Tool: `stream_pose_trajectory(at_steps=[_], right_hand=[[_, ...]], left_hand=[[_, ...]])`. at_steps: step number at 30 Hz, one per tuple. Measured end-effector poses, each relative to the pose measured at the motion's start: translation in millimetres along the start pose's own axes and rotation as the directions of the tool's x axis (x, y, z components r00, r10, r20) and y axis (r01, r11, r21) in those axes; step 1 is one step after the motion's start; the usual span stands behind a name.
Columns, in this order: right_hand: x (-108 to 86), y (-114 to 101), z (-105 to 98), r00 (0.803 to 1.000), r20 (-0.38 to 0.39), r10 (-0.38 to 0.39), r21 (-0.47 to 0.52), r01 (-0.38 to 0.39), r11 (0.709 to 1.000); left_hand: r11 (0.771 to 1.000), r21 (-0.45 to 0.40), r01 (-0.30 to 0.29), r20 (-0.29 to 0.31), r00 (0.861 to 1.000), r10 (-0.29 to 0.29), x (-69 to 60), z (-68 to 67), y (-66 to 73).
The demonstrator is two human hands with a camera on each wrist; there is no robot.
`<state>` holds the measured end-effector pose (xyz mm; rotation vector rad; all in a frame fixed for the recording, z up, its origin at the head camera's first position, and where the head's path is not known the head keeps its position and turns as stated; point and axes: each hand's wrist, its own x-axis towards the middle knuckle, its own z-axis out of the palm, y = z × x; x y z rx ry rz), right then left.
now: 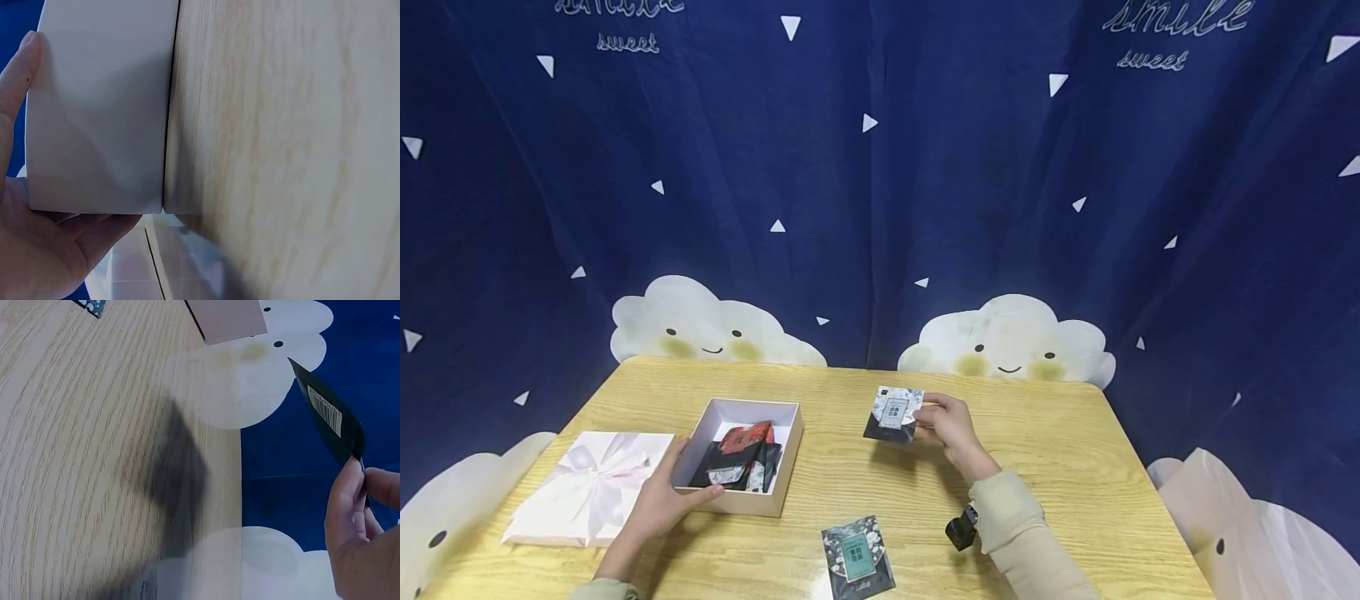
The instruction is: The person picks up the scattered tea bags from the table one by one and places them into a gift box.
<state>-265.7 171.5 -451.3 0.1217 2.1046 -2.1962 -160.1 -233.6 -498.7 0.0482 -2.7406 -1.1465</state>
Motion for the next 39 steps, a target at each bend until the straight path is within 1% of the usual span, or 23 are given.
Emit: stream_pose_trajectory(at_steps=[9,18,23,31,39], right_hand=[[-1.5,-4.1,3.3,1.000,0.022,0.011,-0.002,-0.011,1.000],[-3.4,-20.0,16.3,0.998,0.062,0.004,0.013,-0.005,1.000],[-3.0,-26.0,27.9,0.997,0.076,-0.002,0.030,0.000,1.000],[-0.9,-29.7,51.8,0.993,0.116,-0.029,0.063,0.022,0.998],[-1.5,-32.6,76.7,0.985,0.163,-0.051,0.067,0.040,0.997]], left_hand=[[1.000,0.004,0.003,-0.001,1.000,-0.003,-0.8,0.6,-1.0],[1.000,0.008,0.013,0.005,1.000,-0.013,-0.4,1.7,-2.2],[1.000,0.011,0.011,0.003,1.000,-0.011,0.2,1.5,-2.9],[1.000,0.009,0.001,-0.004,1.000,-0.001,0.5,0.8,-2.5],[1.000,0.003,-0.005,-0.004,1.000,0.005,-0.2,0.3,-1.4]])
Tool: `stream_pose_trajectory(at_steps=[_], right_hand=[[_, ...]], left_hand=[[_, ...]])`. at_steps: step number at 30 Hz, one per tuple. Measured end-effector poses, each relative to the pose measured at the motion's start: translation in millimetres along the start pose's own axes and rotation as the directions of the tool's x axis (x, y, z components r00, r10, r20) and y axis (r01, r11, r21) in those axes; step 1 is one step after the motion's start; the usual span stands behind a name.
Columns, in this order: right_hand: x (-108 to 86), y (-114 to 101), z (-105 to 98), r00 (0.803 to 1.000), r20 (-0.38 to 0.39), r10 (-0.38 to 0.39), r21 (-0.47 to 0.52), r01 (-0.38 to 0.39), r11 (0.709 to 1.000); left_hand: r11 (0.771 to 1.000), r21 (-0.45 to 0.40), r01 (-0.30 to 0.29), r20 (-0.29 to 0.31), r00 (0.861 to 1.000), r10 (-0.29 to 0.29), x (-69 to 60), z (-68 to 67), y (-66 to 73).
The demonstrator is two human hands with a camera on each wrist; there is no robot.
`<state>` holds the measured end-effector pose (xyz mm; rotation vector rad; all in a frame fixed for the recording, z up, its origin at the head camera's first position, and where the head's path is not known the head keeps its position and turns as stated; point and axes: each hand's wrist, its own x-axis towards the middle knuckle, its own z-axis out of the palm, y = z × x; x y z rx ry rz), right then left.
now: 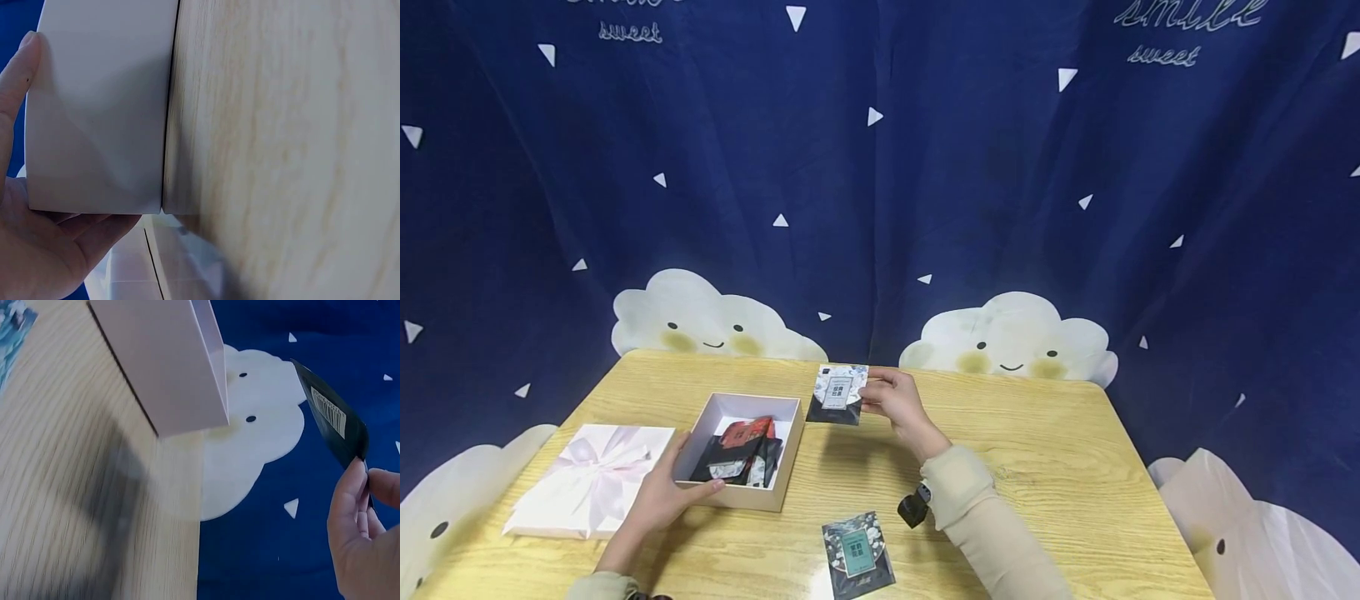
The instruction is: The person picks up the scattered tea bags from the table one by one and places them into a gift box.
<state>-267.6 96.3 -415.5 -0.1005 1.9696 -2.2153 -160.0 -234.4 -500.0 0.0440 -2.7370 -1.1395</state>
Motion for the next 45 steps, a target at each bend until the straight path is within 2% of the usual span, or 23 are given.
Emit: stream_pose_trajectory(at_steps=[10,17,32,45], right_hand=[[4.1,4.6,30.3,0.999,0.033,-0.024,0.012,0.023,1.000],[7.2,11.3,50.2,0.998,0.059,-0.014,0.029,0.012,1.000],[9.3,33.0,92.7,0.994,0.100,0.042,0.028,-0.045,0.999],[6.6,56.9,113.2,0.988,0.103,0.117,-0.025,-0.115,0.993]], left_hand=[[1.000,-0.005,0.003,0.002,1.000,-0.003,-0.4,0.3,-0.2],[1.000,0.005,0.002,-0.001,1.000,-0.002,-0.1,-0.4,0.2],[1.000,-0.001,-0.016,-0.010,1.000,0.016,0.2,0.9,-1.1],[1.000,-0.001,-0.023,-0.016,1.000,0.022,0.0,1.7,-2.2]])
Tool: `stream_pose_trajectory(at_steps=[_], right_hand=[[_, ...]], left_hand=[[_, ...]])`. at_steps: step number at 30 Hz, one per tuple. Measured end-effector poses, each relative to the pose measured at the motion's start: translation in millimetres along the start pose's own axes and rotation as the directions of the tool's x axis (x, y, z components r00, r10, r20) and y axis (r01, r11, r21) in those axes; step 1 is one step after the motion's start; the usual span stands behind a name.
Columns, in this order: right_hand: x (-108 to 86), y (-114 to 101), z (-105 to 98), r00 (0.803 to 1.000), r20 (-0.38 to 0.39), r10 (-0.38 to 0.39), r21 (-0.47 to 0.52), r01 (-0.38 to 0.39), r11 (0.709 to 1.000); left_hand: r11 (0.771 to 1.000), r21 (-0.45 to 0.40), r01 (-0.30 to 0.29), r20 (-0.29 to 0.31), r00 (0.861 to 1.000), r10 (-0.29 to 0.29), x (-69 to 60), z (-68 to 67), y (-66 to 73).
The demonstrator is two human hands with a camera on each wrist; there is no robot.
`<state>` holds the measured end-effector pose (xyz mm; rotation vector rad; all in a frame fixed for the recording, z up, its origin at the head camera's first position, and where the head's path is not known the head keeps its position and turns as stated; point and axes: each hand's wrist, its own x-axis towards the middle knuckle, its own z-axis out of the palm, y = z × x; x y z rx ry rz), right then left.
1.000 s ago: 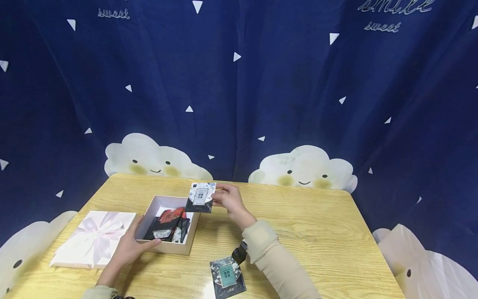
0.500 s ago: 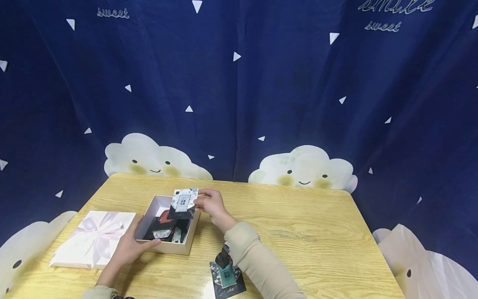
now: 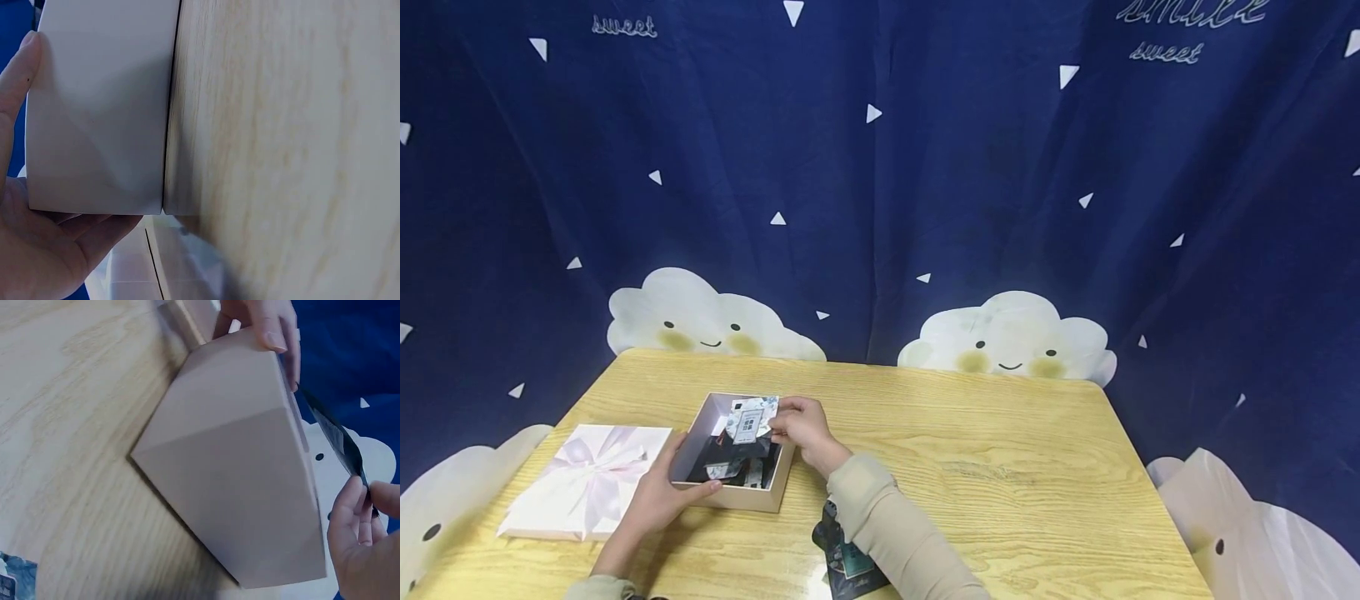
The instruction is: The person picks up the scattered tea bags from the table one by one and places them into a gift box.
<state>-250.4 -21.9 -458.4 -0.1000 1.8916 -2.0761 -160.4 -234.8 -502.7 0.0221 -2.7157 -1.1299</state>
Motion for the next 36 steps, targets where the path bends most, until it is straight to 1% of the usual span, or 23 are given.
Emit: stream_pose_trajectory(at_steps=[4,10,15,19,21,27,33,36], right_hand=[[0.3,4.0,3.5,1.000,0.006,0.017,-0.014,-0.017,1.000],[0.3,7.1,4.0,0.997,0.070,0.025,0.021,-0.027,0.999],[-3.3,5.1,-0.6,0.995,0.098,0.010,0.007,-0.011,1.000],[-8.5,2.7,-8.3,0.993,0.114,0.012,-0.001,-0.012,1.000],[-11.7,1.5,-13.2,0.991,0.135,0.010,-0.012,-0.009,1.000],[-20.2,-0.6,-28.8,0.976,0.214,-0.030,-0.065,0.045,0.997],[-31.5,0.7,-43.4,0.972,0.237,-0.002,-0.082,0.022,0.996],[-37.8,0.7,-51.0,0.968,0.250,-0.002,-0.096,0.027,0.995]], left_hand=[[1.000,-0.009,-0.001,0.000,1.000,0.001,0.1,-0.6,1.4],[1.000,-0.011,0.006,0.001,1.000,-0.006,-1.3,0.2,2.0],[1.000,-0.007,0.006,-0.002,1.000,-0.006,-2.0,0.1,1.3],[1.000,-0.002,0.006,0.002,1.000,-0.006,-1.5,-0.4,0.8],[1.000,-0.001,0.007,0.003,1.000,-0.007,-1.0,-0.4,0.3],[1.000,0.000,0.007,0.000,1.000,-0.007,0.5,-0.8,0.7],[1.000,-0.003,0.005,0.002,1.000,-0.005,0.0,-0.4,1.0],[1.000,-0.002,0.001,0.001,1.000,-0.001,-0.1,-0.4,0.9]])
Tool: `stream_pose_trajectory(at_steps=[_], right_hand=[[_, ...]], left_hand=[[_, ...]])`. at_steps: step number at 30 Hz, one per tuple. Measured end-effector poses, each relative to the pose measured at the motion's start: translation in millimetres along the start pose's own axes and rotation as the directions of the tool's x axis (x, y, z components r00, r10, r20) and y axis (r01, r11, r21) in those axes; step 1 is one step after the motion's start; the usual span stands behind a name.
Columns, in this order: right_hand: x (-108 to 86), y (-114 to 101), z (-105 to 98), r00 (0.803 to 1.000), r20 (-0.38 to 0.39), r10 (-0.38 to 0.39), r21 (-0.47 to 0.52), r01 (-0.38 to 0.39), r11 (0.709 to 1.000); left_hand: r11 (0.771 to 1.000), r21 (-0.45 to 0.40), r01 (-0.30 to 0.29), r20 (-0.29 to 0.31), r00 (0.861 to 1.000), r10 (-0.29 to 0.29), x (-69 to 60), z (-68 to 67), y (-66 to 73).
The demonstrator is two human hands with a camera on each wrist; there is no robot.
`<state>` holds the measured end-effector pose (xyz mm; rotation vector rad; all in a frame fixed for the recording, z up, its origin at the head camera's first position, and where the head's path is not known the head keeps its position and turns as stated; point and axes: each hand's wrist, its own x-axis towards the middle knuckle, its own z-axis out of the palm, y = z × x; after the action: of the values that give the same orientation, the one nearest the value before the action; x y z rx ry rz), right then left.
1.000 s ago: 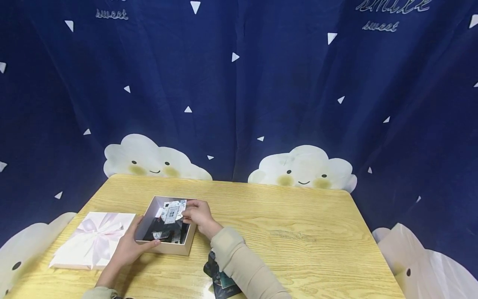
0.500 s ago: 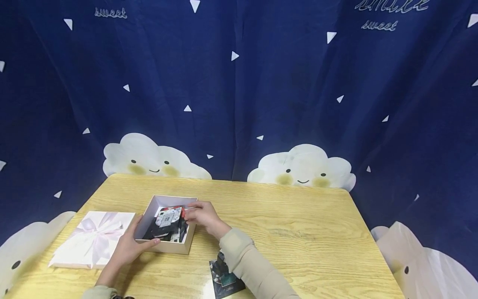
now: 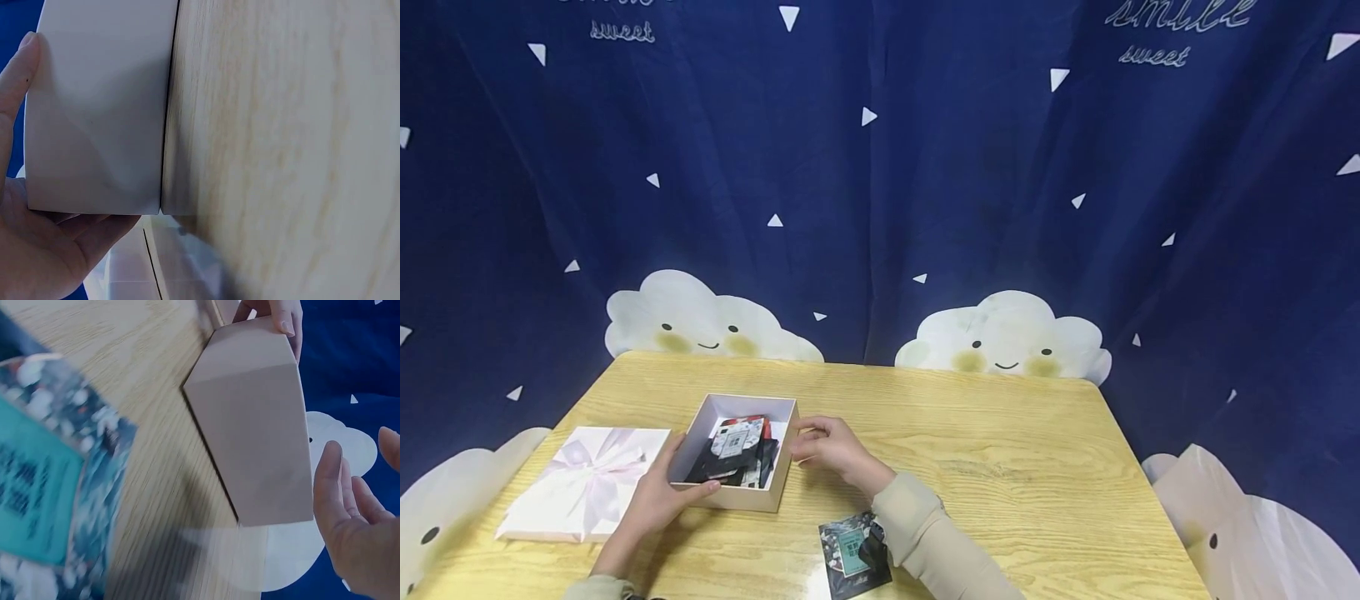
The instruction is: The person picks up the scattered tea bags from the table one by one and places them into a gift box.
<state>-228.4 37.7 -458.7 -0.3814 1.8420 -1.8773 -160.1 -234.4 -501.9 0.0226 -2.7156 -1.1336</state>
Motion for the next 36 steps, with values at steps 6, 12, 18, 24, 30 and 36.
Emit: stream_pose_trajectory(at_steps=[6,12,18,24,30,36], right_hand=[[-14.8,1.4,-12.2,1.000,0.020,-0.001,-0.028,0.002,1.000],[-29.8,1.3,-24.6,1.000,0.026,-0.012,-0.091,0.014,0.996],[-41.1,7.7,-37.8,0.999,0.027,-0.029,-0.152,0.033,0.988],[-54.5,11.4,-48.3,0.997,-0.011,-0.079,-0.238,0.074,0.969],[-66.1,18.1,-56.9,0.994,-0.035,-0.103,-0.286,0.088,0.954],[-76.9,31.5,-63.4,0.996,-0.040,-0.074,-0.297,0.059,0.953]], left_hand=[[1.000,0.007,0.005,0.007,1.000,-0.005,-0.4,-0.1,0.7],[1.000,0.004,0.009,0.011,1.000,-0.009,-0.2,0.6,2.4],[1.000,0.010,0.020,0.018,1.000,-0.020,0.0,1.4,3.0],[1.000,0.007,0.014,0.020,1.000,-0.014,-0.4,0.6,3.6],[1.000,0.002,0.013,0.022,1.000,-0.013,-1.7,-1.5,5.3],[1.000,-0.007,0.018,0.018,1.000,-0.018,-1.9,-1.9,5.1]])
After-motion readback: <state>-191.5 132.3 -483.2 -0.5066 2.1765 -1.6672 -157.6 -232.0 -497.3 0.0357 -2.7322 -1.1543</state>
